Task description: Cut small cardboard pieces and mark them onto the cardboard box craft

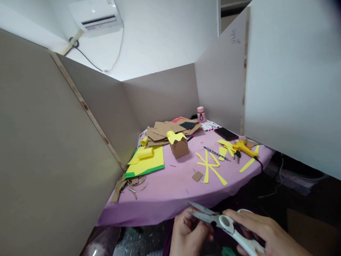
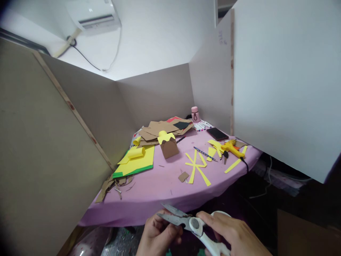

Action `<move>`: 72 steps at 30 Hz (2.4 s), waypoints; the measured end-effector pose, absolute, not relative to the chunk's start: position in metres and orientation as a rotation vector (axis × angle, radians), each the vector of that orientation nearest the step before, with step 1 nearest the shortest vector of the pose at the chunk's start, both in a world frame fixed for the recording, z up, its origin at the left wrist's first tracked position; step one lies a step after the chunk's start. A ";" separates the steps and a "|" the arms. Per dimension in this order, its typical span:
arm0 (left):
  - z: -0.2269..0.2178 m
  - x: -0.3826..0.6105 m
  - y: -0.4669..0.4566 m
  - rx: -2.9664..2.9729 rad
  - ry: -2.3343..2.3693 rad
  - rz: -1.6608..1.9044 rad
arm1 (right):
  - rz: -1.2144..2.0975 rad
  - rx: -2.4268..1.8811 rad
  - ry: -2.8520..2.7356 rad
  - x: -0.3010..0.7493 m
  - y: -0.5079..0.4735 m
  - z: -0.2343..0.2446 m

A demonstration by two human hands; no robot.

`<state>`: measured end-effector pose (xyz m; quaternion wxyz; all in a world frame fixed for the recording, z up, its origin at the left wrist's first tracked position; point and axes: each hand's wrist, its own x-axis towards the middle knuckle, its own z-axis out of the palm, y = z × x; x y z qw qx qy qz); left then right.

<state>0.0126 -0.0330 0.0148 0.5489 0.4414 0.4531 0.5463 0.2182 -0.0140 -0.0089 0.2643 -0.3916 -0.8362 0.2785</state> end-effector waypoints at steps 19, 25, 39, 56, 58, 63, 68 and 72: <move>0.013 0.009 -0.031 1.106 1.042 1.290 | 0.784 -1.074 -2.309 0.219 -0.016 -0.015; 0.017 0.008 -0.032 1.153 1.070 1.288 | 0.745 -1.041 -2.207 0.219 -0.014 -0.013; 0.014 0.009 -0.030 1.089 1.039 1.286 | 0.717 -1.026 -2.269 0.218 -0.016 -0.017; 0.013 0.010 -0.032 1.092 1.105 1.277 | 0.746 -1.022 -2.227 0.218 -0.015 -0.009; 0.012 0.009 -0.032 1.094 1.117 1.277 | 0.749 -1.032 -2.241 0.218 -0.015 -0.009; 0.015 0.010 -0.033 1.111 1.124 1.271 | 0.786 -0.994 -2.283 0.219 -0.014 -0.017; 0.017 0.009 -0.032 1.099 1.121 1.228 | 0.827 -1.024 -2.293 0.218 -0.014 -0.018; 0.015 0.007 -0.030 1.128 1.082 1.257 | 0.820 -1.036 -2.238 0.218 -0.014 -0.018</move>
